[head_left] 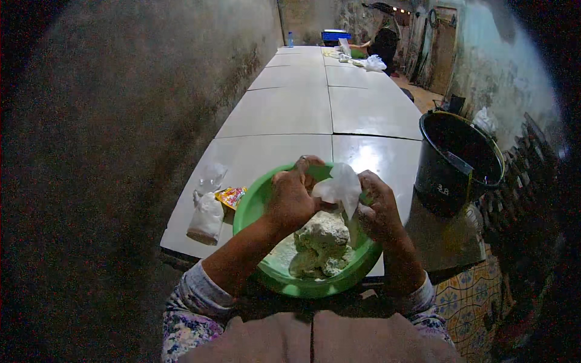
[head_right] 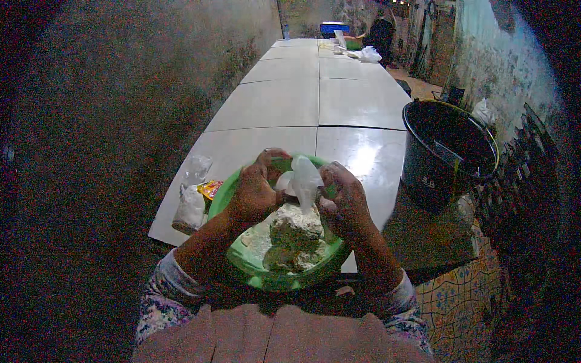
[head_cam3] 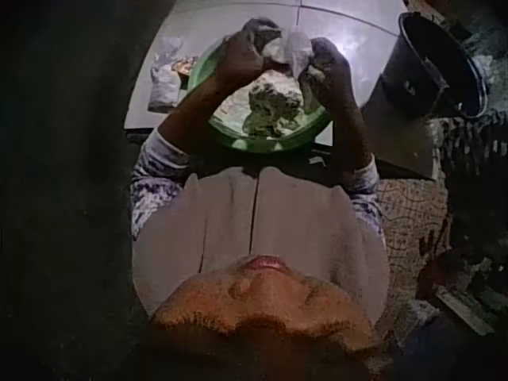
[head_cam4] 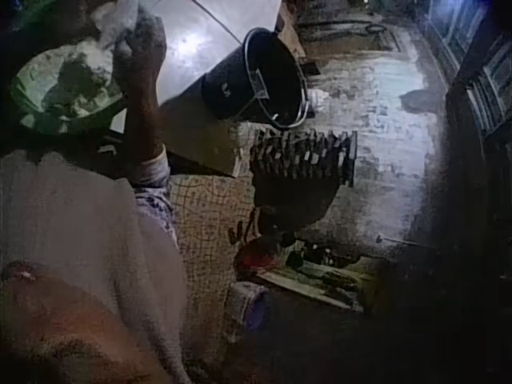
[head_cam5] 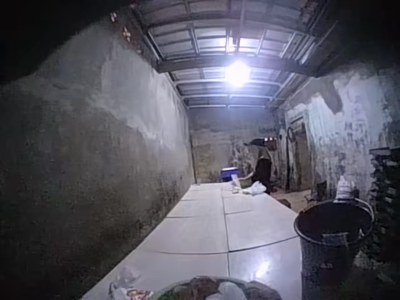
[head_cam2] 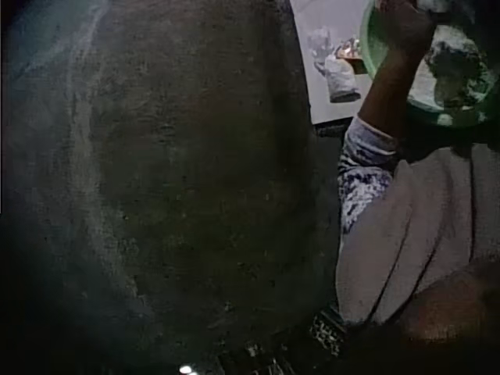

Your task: The person adds flour and liquid into a bowl, then kneads the mixture by hand into a dough, occasionally adding more flour from a bag.

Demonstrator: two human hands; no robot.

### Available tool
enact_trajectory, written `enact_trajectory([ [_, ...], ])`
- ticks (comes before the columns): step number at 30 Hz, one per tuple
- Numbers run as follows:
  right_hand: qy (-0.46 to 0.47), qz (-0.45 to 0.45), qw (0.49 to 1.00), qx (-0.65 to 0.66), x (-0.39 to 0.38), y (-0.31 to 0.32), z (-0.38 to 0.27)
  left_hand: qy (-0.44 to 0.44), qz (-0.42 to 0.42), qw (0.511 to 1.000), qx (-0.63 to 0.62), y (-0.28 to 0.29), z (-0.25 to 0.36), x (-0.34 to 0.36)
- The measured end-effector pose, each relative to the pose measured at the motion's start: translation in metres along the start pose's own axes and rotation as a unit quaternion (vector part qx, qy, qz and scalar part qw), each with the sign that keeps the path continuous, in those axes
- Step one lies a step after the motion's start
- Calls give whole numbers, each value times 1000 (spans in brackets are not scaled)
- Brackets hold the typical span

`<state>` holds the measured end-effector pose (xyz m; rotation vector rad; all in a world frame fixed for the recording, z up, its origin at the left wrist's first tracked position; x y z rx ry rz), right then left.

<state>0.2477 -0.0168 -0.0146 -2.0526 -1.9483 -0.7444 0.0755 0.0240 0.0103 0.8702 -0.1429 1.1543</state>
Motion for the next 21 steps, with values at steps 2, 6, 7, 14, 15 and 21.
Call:
enact_trajectory([
  [2, -48, -3, 998, -29, 0, 0, -4, -22, -6, 1000, -3, -2, -5, 4],
  [6, 52, -54, 989, -128, 2, -7, -16, 25, -51, 997, 49, -6, -11, -1],
  [7, 50, -63, 984, -158, 2, -7, -14, -10, -33, 994, 103, -6, -11, -2],
  [14, 36, -23, 996, -82, 0, -6, -13, 95, -36, 995, 18, 9, 0, 0],
  [15, 8, -10, 999, -47, 1, -6, -11, 104, -54, 992, 42, 10, 4, 0],
  [21, -61, -14, 988, 140, -2, -6, -9, 98, -17, 995, -17, 24, 4, -8],
])
Point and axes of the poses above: each hand's wrist, its own x-axis towards the middle knuckle, its own y-axis out of the back of the hand, z = x × y, the point moved 4 cm from there along x, towards the middle knuckle, and after that the axes turned 8 degrees about x, right-handed, at the moved point
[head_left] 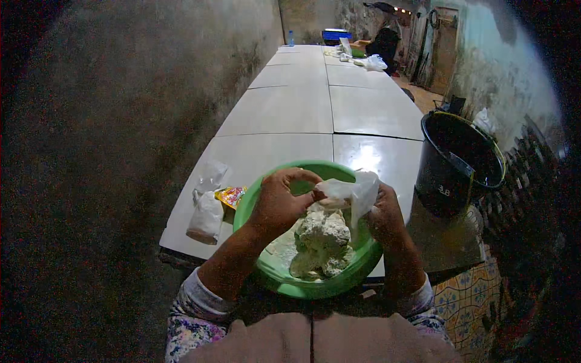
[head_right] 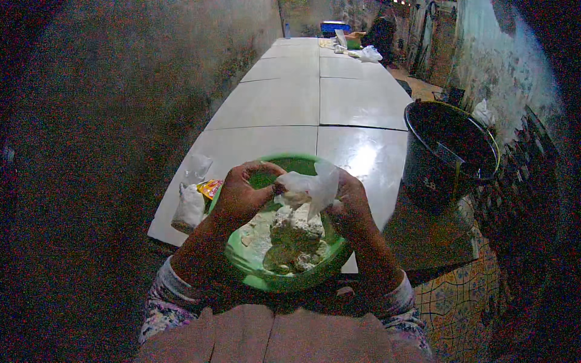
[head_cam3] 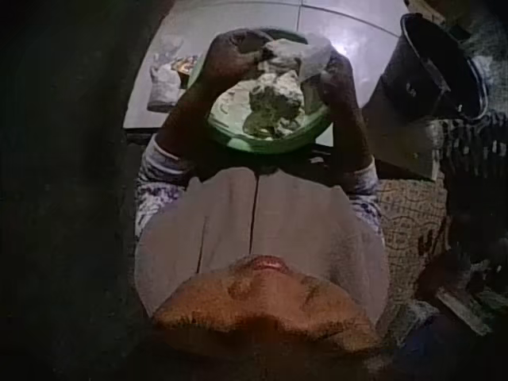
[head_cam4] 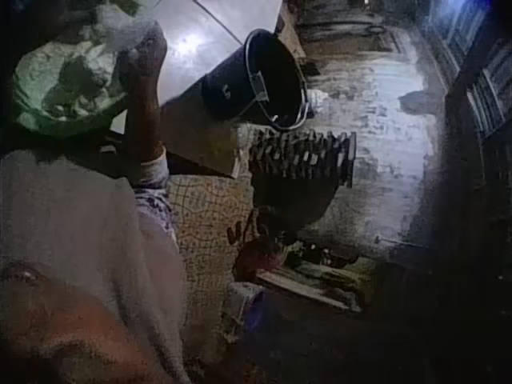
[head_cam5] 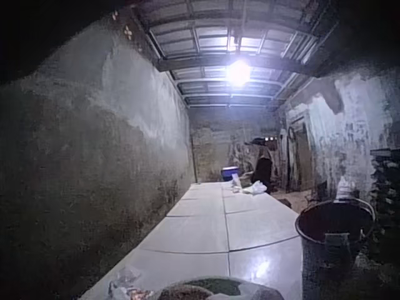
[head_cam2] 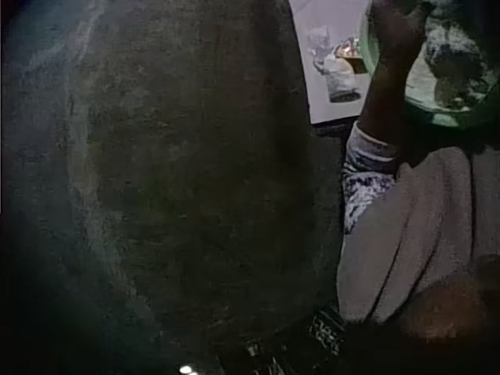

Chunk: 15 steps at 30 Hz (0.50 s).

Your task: The person adds flour and liquid into a bowl, then kneads the mixture by hand into a dough, occasionally adding more flour from a bag.

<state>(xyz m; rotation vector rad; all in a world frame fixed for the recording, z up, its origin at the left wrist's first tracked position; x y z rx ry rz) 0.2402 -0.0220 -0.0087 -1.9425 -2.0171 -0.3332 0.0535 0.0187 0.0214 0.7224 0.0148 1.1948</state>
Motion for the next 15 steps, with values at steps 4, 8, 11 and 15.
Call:
enact_trajectory([
  [4, 144, -76, 925, -342, 1, -15, -5, -150, -8, 984, 99, -5, 6, -1],
  [8, 143, -39, 958, -245, 6, -6, -10, -140, -21, 984, 107, -1, 3, -2],
  [11, 106, 28, 982, -155, 1, 2, -3, -17, -32, 999, 32, 2, -5, -6],
  [15, 149, 10, 960, -235, 2, -7, -12, -82, -271, 937, 206, -27, -6, -32],
])
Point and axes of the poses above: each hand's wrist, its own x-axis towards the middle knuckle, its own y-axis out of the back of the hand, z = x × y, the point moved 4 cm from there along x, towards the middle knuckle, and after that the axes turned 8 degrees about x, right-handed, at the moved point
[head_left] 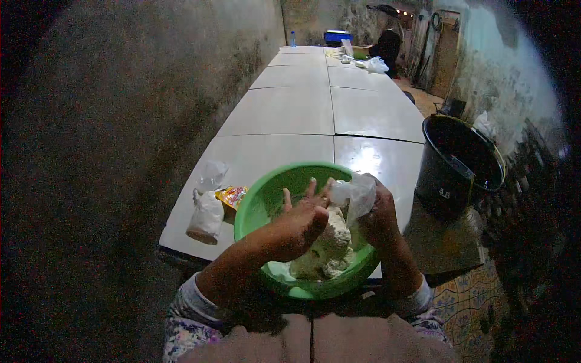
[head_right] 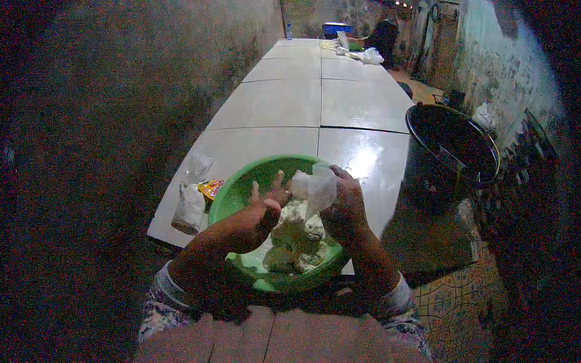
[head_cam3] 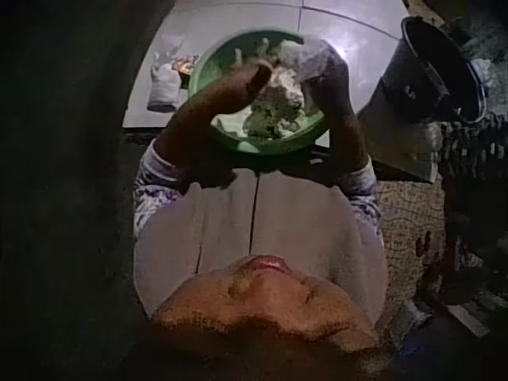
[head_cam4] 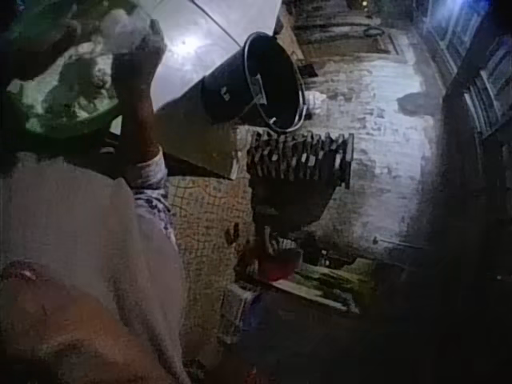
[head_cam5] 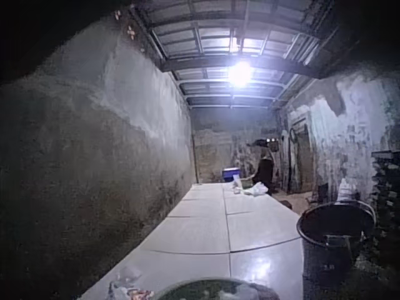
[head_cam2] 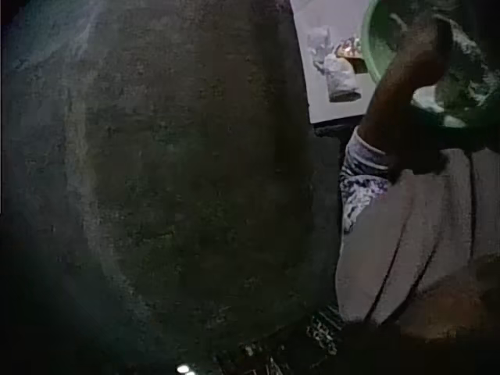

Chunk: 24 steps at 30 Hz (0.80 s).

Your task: The person adds flour and liquid into a bowl, then kneads the mixture by hand into a dough, occasionally adding more flour from a bag.

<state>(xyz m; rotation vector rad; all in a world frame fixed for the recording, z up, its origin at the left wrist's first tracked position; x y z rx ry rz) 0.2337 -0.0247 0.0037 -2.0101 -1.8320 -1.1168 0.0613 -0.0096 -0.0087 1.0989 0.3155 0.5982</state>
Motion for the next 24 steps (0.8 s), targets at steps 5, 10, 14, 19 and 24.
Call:
enact_trajectory([
  [5, -23, 33, 994, 100, 0, 2, -6, 15, 140, 989, -39, 17, 0, -6],
  [10, 8, 27, 995, 91, -4, 5, -6, -29, 76, 995, -62, -6, 9, -2],
  [14, 2, 26, 993, 119, -3, -1, 0, -33, 42, 991, -121, -10, 8, -2],
  [19, -47, 4, 995, 91, -6, 4, 14, -1, 92, 989, -116, -2, 6, -5],
  [24, -94, 1, 977, 189, -9, -2, 16, -23, 49, 995, -84, -14, 10, -9],
])
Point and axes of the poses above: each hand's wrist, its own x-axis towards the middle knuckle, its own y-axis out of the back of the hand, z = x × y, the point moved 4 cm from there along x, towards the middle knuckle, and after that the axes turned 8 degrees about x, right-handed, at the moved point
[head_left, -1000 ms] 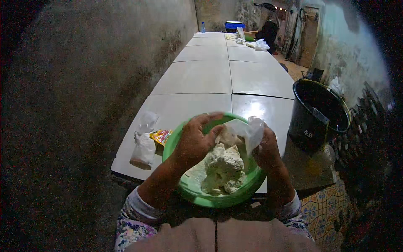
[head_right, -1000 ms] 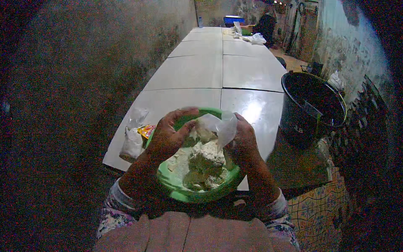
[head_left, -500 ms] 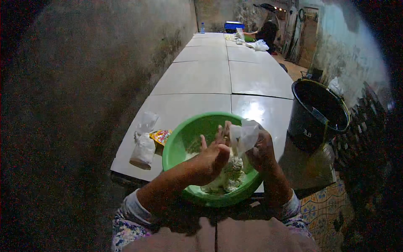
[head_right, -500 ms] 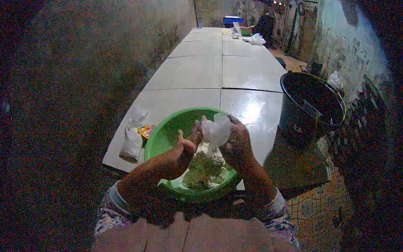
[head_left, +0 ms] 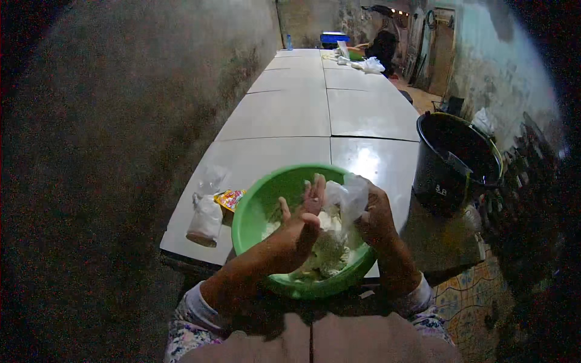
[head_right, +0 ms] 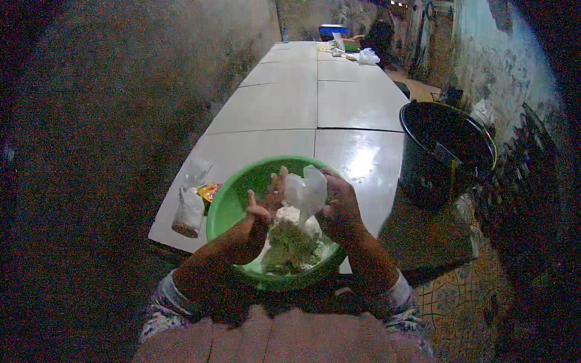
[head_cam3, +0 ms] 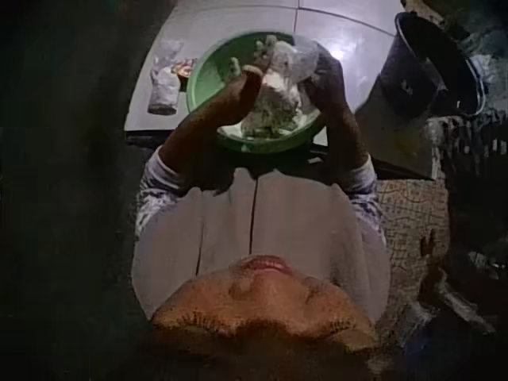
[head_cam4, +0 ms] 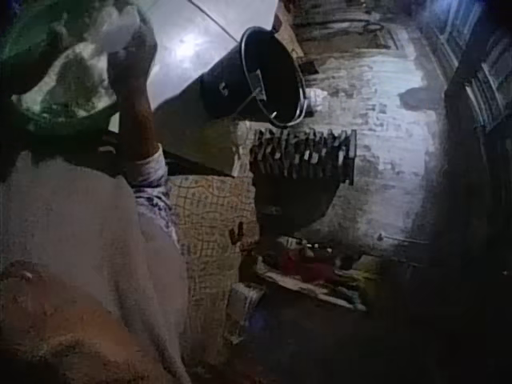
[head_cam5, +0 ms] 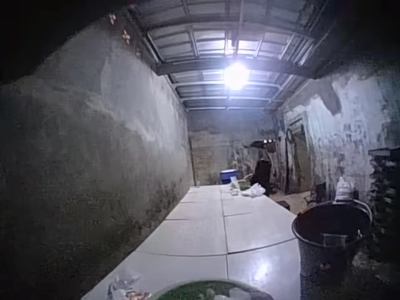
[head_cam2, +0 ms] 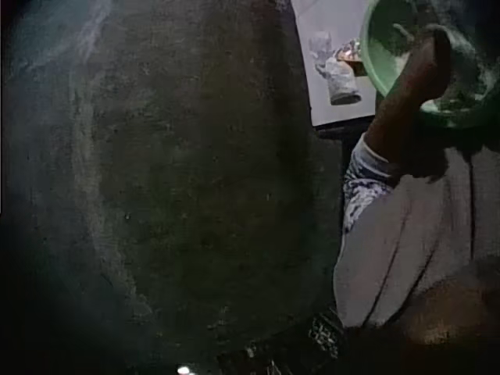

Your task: The person adds flour and liquid into a bowl, then kneads the mixture by hand into a dough, occasionally adding more flour from a bag.

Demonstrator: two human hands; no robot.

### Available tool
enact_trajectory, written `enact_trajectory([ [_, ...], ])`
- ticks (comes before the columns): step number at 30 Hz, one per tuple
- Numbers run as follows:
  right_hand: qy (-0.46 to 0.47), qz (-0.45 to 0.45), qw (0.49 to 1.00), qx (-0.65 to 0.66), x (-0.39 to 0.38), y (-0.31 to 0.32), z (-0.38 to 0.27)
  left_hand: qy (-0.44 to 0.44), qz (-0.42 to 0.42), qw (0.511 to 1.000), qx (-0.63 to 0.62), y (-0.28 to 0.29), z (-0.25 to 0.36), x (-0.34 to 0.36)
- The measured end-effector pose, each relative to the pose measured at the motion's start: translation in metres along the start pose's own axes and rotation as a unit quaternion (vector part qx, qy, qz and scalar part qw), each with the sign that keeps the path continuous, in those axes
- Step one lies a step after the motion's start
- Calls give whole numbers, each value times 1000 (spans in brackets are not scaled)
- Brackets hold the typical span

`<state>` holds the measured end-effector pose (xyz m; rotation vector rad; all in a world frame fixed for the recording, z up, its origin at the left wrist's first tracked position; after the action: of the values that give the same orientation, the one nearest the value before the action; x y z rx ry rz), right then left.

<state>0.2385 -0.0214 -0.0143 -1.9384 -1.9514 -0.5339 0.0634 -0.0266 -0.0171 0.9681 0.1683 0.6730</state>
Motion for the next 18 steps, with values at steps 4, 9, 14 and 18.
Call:
enact_trajectory([
  [4, -60, 0, 988, 141, -5, -1, 5, 11, -9, 998, 54, -4, -7, -5],
  [9, -63, -3, 987, 151, -11, 10, 19, 27, 62, 997, 26, 20, 3, -4],
  [14, -85, -14, 988, 126, -7, 9, 15, 79, 130, 988, -40, 36, -9, -6],
  [18, 120, -135, 975, -132, 1, -6, -7, 79, 148, 976, 140, 36, -1, 6],
])
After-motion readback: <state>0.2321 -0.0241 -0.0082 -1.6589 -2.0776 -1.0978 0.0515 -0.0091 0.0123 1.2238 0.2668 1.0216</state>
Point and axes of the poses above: each hand's wrist, its own x-axis towards the middle knuckle, its own y-axis out of the back of the hand, z = x × y, the point moved 4 cm from there along x, towards the middle knuckle, and after that the axes turned 8 degrees about x, right-handed, at the moved point
